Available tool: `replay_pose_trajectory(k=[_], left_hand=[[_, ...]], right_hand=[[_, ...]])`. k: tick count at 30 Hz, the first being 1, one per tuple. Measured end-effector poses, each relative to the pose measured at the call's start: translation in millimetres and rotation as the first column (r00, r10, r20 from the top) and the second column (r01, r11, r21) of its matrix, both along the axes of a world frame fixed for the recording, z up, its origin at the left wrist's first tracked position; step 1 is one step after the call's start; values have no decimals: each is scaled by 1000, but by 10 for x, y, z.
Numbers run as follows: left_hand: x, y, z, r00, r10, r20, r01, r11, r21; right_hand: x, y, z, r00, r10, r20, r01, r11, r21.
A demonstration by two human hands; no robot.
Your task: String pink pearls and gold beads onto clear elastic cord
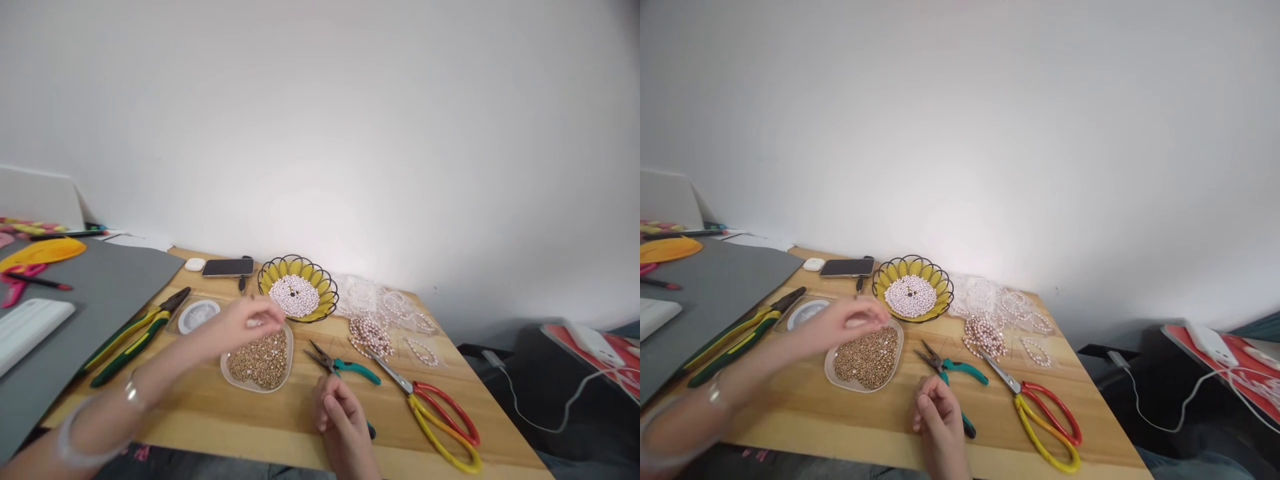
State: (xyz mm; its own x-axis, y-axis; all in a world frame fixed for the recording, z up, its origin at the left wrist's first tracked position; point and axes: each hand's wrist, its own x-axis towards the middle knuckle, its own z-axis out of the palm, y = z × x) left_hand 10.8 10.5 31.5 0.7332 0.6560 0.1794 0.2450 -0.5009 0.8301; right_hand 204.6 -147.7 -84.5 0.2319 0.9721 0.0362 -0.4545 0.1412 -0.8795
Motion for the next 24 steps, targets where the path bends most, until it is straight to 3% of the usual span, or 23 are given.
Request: replay_pose_trajectory(k=[2,5,7,12,18,24], left_hand=[[249,401,57,972,-19,-234,64,981,184],[635,872,-7,926,-4,-377,100,967,233],[848,1036,-105,891,5,-454,122,961,250],[1166,946,-349,847,-2,-532,212,918,334],[1281,693,-487,843,29,-537,256,856,449],[1341,813,-542,792,-11,-610,306,872,382]], right_hand=[[-11,7,-26,998,55,16,-55,998,15],[-48,6,-57,993,99,62,-101,994,33],[-67,2,-59,995,83,61,-85,996,27],[-86,5,-31,993,104,52,-105,994,19],[-107,20,-39,991,119,55,-122,991,51],[-111,21,-50,990,119,69,-123,991,56]])
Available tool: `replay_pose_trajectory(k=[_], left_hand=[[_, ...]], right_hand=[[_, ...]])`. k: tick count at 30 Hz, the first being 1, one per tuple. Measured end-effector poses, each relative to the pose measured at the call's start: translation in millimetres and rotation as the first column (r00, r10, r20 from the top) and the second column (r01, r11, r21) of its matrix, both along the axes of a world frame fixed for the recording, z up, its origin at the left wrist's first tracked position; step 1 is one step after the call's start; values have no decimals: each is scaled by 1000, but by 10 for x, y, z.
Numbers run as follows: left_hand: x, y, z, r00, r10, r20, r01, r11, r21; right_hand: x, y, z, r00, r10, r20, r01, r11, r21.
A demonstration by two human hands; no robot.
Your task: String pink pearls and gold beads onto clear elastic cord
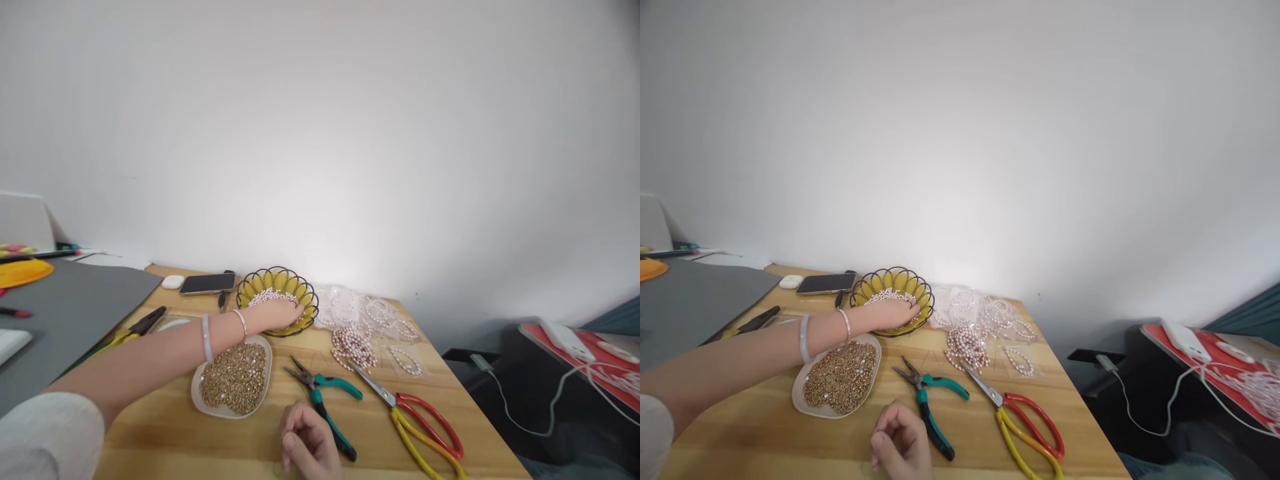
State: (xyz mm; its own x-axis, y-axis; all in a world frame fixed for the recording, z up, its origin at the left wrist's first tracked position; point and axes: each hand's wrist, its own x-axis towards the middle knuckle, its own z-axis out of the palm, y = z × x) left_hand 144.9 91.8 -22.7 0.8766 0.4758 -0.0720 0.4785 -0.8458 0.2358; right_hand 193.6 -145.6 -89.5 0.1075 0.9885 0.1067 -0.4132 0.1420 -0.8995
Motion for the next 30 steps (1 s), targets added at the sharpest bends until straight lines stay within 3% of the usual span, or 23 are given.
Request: replay_pose_trajectory(k=[7,13,19,23,30], left_hand=[[21,126,116,997,41,-59,-47,994,-99],[-11,194,267,993,119,28,-113,982,-148],[-22,443,288,969,226,95,-197,948,-250],[-128,525,307,963,264,59,-229,913,-338],[-217,497,324,967,250,52,-226,933,-279]], right_hand=[[-1,-6,25,1000,6,-6,-6,1000,-20],[-1,-6,47,1000,0,-5,0,1000,-24],[1,-4,26,1000,1,-11,-2,1000,-26],[4,-5,34,1000,0,-7,-1,1000,-24],[52,8,-48,998,47,30,-47,999,-9]])
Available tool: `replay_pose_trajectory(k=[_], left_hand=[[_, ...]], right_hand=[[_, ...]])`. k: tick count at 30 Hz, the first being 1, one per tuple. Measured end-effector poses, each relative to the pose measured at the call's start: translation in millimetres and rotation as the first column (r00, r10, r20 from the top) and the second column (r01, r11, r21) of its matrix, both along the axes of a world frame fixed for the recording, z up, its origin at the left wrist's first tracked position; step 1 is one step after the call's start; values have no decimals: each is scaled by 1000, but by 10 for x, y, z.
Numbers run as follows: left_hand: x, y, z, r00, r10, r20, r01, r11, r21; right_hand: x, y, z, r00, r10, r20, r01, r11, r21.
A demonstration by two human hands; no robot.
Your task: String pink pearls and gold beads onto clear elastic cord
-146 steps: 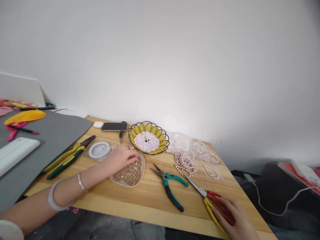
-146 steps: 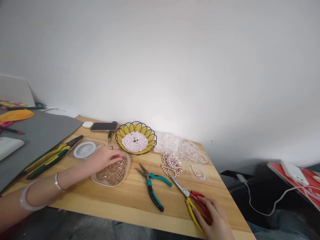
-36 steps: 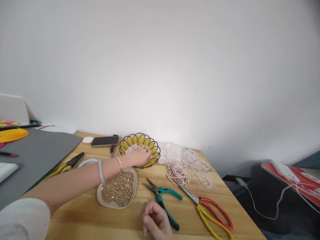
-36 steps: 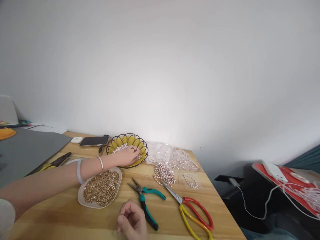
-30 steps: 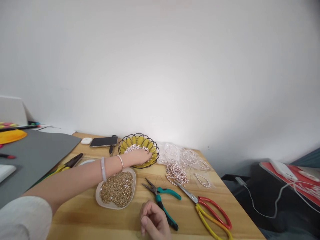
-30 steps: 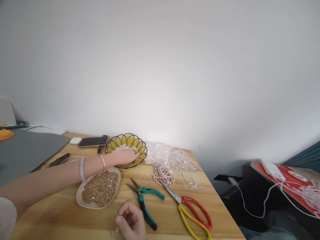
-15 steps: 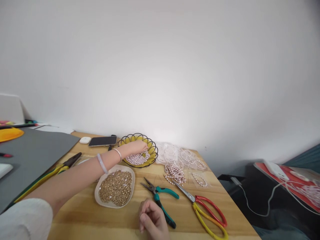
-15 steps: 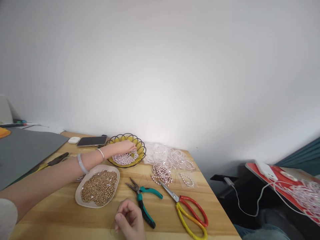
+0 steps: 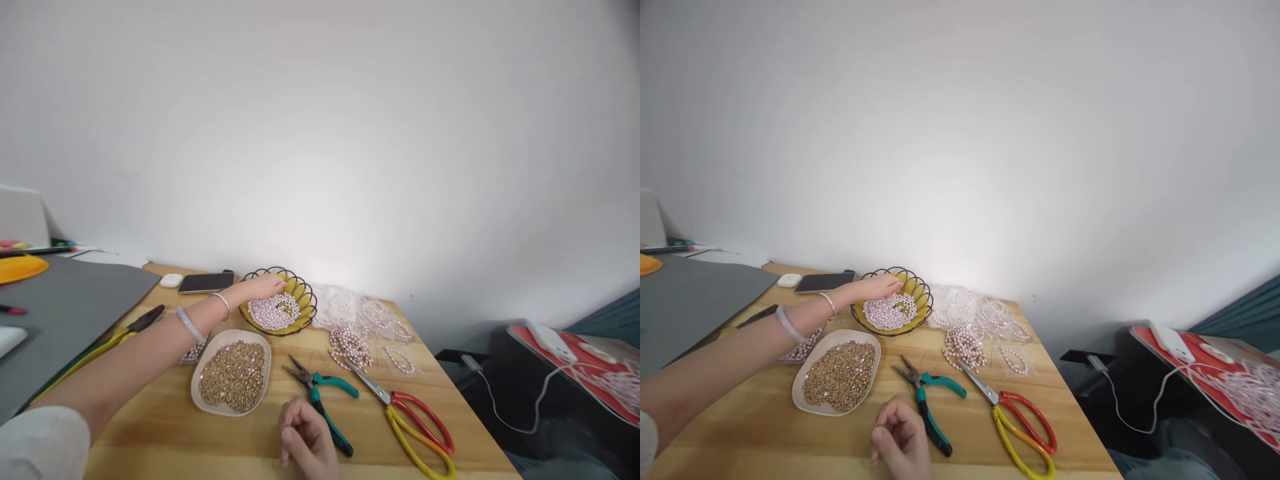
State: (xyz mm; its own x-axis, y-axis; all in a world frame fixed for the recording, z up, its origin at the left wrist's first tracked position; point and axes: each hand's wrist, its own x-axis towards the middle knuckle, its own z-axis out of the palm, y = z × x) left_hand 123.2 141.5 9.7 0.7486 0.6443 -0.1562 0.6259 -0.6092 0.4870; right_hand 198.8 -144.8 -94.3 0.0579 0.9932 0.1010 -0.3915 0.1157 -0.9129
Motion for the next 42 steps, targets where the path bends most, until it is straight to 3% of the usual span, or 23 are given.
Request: replay_pose_trajectory(k=[5,9,14,21,30,35,42], left_hand=[[-8,12,-86,1000,8,-19,-7,998,55],[-29,-3,-119,999,37,-33,-35,998,61],[-51,-20,-86,997,60,-49,-58,998,38],[-139,-64,17,994,65,-88,-67,997,-25],[-209,-149,119,993,103,-51,-106,993,-46],[-213,-191,127,984,179,7,-177,976,-127],[-296,-269,172,962,250,108,-197,912,-358]], right_hand=[[56,37,-144,996,83,37,-85,994,68],[65,33,-169,997,70,29,-71,996,58],[53,19,-144,998,54,26,-55,998,29],[-4,57,-272,998,-19,-63,24,996,81],[18,23,-62,1000,-19,-4,19,1000,0],[4,18,-40,999,-38,-12,38,999,-12],[-18,26,-112,996,-86,-14,86,996,-15]])
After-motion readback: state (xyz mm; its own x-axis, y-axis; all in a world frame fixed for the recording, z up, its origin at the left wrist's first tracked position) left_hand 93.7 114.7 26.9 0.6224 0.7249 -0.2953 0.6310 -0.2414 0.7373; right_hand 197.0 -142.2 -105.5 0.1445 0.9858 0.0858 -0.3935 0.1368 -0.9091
